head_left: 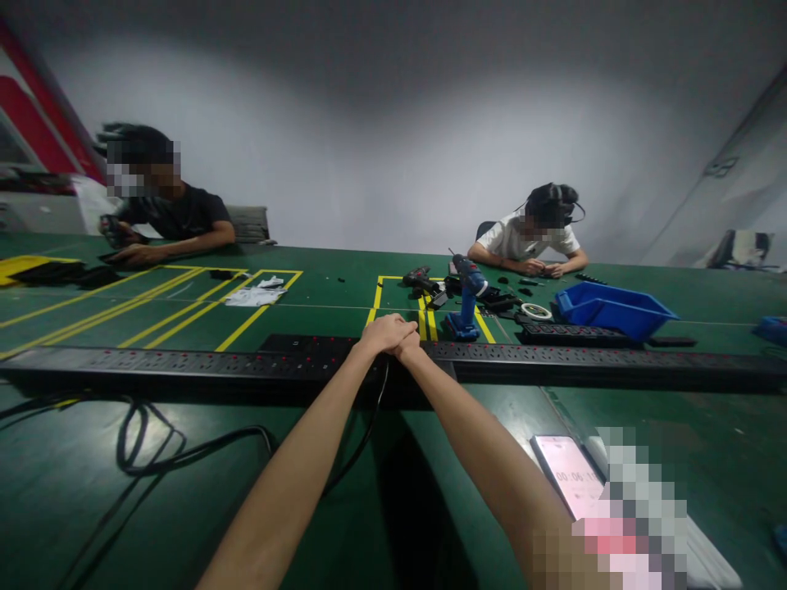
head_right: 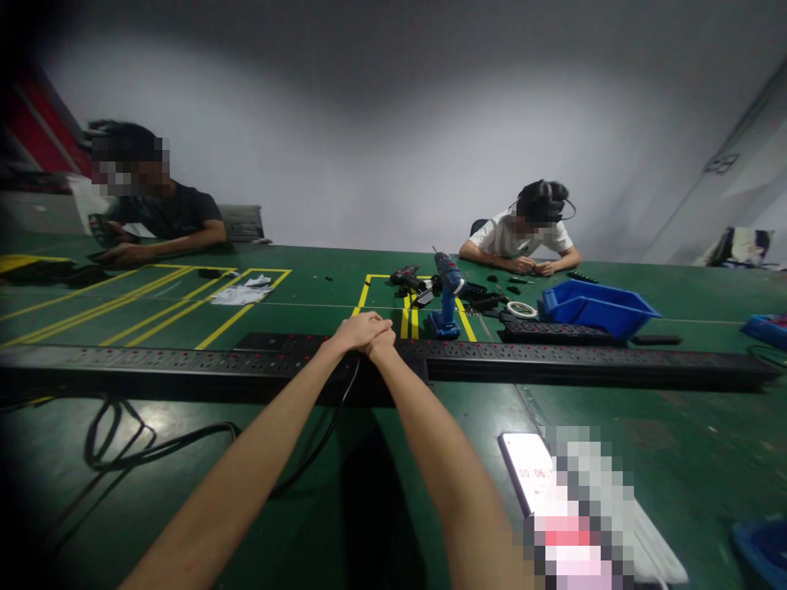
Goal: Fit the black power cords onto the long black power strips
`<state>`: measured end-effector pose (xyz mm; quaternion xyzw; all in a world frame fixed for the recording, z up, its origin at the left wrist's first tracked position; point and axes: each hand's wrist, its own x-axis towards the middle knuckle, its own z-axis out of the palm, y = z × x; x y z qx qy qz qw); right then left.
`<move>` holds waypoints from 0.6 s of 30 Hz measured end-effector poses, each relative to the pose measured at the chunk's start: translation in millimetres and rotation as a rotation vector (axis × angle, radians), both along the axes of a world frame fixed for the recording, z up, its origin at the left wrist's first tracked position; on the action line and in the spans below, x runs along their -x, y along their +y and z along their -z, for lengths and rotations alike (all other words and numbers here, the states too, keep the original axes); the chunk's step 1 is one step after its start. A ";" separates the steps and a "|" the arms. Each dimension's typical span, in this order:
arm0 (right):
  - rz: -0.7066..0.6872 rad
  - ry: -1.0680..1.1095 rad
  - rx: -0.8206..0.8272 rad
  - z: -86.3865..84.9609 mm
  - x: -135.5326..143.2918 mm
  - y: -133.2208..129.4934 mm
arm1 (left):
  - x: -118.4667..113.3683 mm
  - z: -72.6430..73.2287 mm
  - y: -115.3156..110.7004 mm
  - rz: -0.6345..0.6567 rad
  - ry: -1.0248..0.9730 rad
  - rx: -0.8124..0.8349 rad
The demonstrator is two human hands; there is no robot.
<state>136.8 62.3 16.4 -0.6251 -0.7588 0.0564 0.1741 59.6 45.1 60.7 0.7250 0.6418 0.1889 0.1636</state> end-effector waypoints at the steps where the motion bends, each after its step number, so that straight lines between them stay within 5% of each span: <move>1: 0.003 0.008 0.010 -2.2 0.0 -3.8 | 2.1 2.0 -4.6 0.022 -0.037 -0.026; 5: 0.019 0.054 0.041 -11.0 -0.7 -18.9 | 15.5 13.5 -22.2 0.047 -0.173 -0.162; 9: 0.009 0.095 -0.097 -12.9 -10.1 -40.3 | 30.8 26.6 -39.2 0.006 -0.162 -0.251; 18: -0.078 -0.056 -0.353 8.8 -31.8 -114.5 | 33.3 48.0 -63.4 -0.004 0.038 -0.291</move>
